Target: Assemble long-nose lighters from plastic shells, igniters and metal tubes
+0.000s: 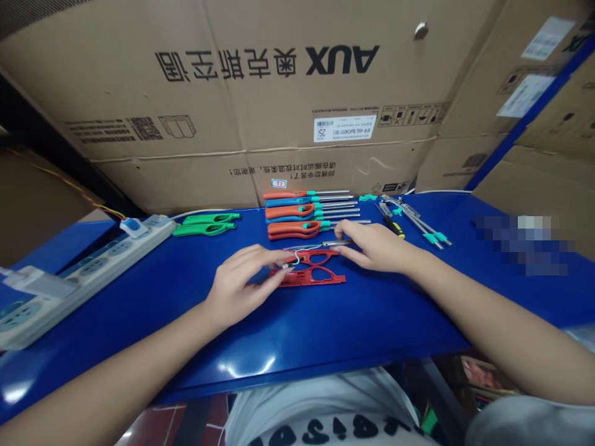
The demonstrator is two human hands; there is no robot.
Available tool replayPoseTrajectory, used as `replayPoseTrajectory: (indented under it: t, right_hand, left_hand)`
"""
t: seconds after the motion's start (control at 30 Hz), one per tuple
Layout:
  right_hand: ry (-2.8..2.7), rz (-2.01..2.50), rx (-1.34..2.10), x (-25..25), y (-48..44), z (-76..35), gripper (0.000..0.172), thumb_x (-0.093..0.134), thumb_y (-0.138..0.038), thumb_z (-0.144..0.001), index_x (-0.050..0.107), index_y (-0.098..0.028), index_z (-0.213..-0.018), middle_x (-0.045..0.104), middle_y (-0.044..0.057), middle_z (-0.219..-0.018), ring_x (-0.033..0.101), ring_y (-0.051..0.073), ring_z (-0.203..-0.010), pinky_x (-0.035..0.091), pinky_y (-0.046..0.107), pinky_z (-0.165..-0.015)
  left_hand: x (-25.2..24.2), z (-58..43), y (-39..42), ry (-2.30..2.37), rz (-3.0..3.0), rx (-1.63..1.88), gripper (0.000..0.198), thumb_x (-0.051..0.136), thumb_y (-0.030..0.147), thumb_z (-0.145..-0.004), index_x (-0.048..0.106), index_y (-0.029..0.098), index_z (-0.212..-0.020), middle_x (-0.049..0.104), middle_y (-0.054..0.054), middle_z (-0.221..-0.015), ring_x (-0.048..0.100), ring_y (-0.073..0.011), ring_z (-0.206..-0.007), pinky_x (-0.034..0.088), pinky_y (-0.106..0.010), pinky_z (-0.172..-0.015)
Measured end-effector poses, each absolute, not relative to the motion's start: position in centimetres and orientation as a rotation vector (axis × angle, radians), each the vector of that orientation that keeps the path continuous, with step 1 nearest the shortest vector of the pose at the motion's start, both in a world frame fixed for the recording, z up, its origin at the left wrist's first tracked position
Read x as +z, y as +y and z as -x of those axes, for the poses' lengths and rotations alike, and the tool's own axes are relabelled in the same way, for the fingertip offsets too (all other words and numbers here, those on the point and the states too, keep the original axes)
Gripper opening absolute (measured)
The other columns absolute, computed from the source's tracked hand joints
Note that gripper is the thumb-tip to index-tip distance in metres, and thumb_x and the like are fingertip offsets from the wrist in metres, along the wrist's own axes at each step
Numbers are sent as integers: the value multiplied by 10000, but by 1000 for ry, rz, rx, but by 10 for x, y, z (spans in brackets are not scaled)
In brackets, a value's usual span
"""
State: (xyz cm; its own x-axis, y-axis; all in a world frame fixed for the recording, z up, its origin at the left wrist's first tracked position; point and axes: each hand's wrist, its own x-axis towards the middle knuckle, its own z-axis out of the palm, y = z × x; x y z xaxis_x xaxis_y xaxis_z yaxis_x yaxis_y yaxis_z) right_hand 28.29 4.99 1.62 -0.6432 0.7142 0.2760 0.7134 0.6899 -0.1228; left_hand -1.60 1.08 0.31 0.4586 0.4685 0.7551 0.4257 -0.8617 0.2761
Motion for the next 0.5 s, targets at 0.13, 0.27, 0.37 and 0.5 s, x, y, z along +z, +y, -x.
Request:
replayPoseTrajectory:
  t: [0.13,0.27,0.37,0.5]
  right_hand:
    - [-2618,1107,23,15,51,-283,223,455,-419,-1019,503,-202,-1025,650,45,-860,579,186,-690,375,293,-640]
    - [-2622,1057,37,14,53,-284,220,453,-403,-1021,518,-192,-1018,641,51,-877,568,181,-710,393,294,-652]
    - [-2664,968,56,15,53,-285,235,442,-395,-1030,557,-192,-1001,645,70,-969,584,189,-799,422,301,-695]
    - [-2679,828,312,18,50,-286,242,483,-376,-1023,641,-192,-1017,646,74,-1045,604,181,-901,461,303,-783]
  left_hand:
    - [2,17,13,776,-2685,1345,231,703,144,-900,688,195,-1126,776,-48,-984,701,-140,-804,561,-278,-790]
    - [1,17,15,718,-2703,1338,235,689,123,-905,700,195,-1129,773,-49,-965,702,-151,-826,561,-288,-787]
    - [2,17,15,700,-2711,1365,216,696,121,-902,711,204,-1100,772,-47,-958,699,-155,-829,562,-293,-780]
    - [4,17,16,775,-2666,1378,159,699,150,-912,729,189,-1063,773,-55,-947,693,-152,-817,555,-284,-770]
